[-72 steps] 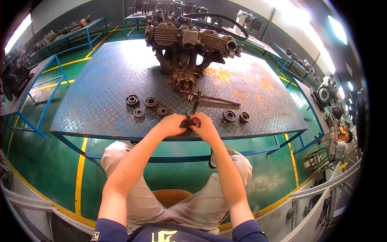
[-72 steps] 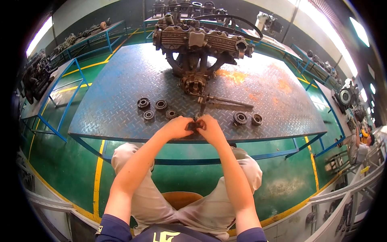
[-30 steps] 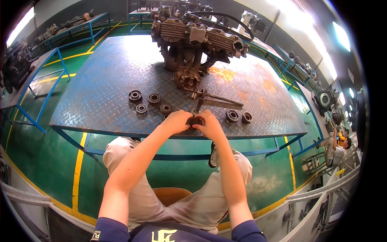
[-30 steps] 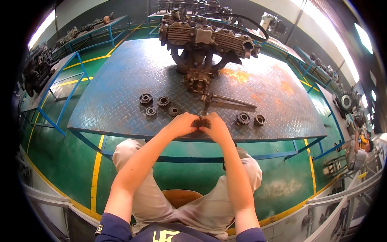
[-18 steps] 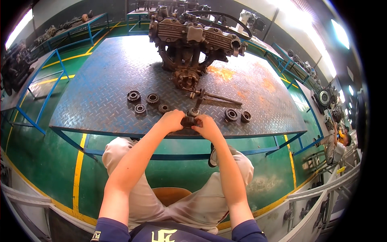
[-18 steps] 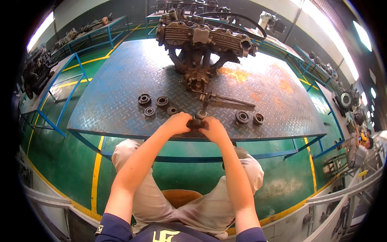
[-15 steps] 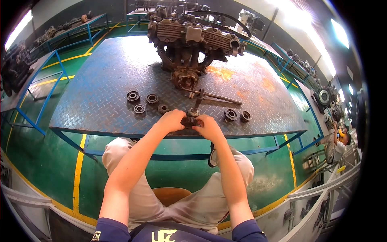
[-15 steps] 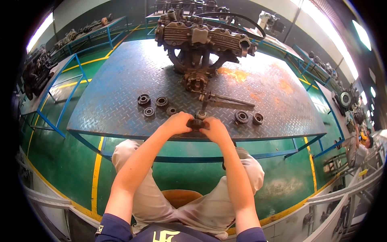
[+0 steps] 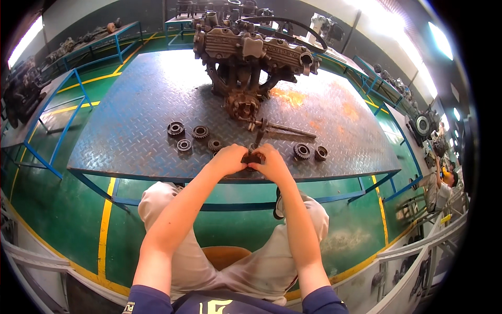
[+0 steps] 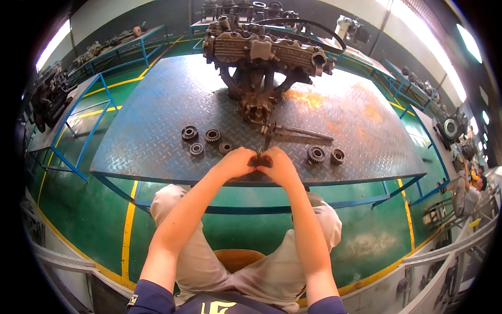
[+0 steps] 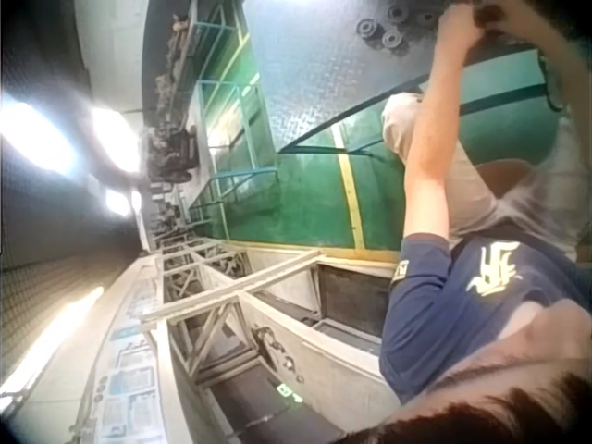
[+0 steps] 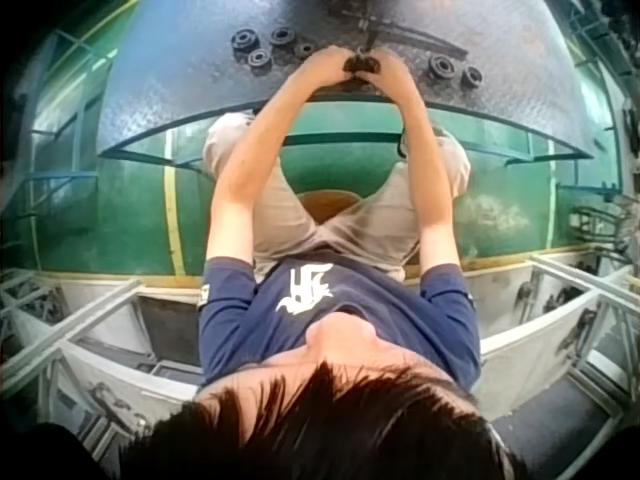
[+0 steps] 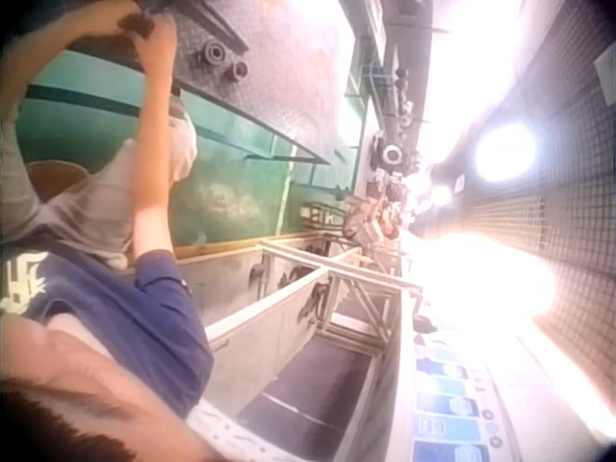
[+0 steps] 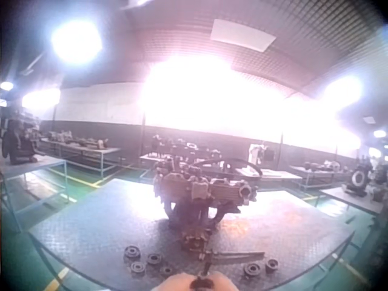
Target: The person fits, aligns, and rotates different gear and synchronizer components together by hand on the workbench, testing their mesh.
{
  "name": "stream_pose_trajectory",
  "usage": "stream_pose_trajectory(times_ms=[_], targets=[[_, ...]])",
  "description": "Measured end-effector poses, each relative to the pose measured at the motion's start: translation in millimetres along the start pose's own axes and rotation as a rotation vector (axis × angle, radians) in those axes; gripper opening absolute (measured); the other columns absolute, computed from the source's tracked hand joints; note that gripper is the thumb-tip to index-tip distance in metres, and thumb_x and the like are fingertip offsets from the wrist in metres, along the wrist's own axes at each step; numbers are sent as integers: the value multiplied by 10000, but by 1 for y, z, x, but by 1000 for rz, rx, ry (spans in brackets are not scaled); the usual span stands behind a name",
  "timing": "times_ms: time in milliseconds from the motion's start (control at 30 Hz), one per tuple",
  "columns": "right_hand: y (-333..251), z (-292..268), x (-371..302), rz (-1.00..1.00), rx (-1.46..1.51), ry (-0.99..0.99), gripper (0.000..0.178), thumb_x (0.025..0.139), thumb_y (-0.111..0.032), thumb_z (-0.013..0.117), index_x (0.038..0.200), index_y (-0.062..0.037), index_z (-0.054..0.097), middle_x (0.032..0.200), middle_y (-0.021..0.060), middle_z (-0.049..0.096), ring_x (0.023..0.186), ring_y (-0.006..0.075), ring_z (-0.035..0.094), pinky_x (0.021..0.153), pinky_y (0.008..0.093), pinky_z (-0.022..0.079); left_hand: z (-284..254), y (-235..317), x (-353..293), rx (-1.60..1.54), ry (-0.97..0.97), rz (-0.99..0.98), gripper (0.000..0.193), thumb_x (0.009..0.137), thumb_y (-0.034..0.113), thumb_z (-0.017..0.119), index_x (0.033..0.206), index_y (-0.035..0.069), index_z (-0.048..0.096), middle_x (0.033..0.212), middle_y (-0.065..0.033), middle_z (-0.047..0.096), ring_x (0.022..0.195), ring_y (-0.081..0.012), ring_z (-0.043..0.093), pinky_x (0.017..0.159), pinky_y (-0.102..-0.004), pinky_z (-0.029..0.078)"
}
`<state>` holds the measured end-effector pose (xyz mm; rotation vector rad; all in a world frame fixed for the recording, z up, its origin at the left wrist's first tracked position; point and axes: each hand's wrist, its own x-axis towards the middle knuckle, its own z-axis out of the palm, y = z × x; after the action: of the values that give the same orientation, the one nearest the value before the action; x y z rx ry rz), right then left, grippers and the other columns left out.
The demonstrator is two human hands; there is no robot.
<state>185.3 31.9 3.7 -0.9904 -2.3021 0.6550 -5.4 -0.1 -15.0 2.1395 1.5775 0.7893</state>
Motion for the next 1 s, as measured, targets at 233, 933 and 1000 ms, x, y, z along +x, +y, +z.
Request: stream_pose_trajectory(times_ms=[233,933,1000], targets=[[23,9,-9,29,-76,-25,316,724,-168,784,979,-26,662,952,136,623,928,335,599,814,402,480,-8,-2,-4,138,-117,-69,255,711,182,731,895,10,688,878,-208,686,870,-387,661,781,-453,523],[2,3,5,-85,41,-57,333,700,-101,773,1003,-36,651,992,138,594,965,346,587,828,397,486,-2,0,0,93,-61,11,329,729,207,734,1005,35,683,888,-183,694,867,-370,664,762,-437,526],[4,-2,3,24,42,-101,358,701,-119,788,1020,-34,649,999,138,595,947,345,592,816,390,486,-3,-1,1,87,-108,-36,309,704,183,754,969,37,688,944,-205,692,911,-381,664,792,-463,533]])
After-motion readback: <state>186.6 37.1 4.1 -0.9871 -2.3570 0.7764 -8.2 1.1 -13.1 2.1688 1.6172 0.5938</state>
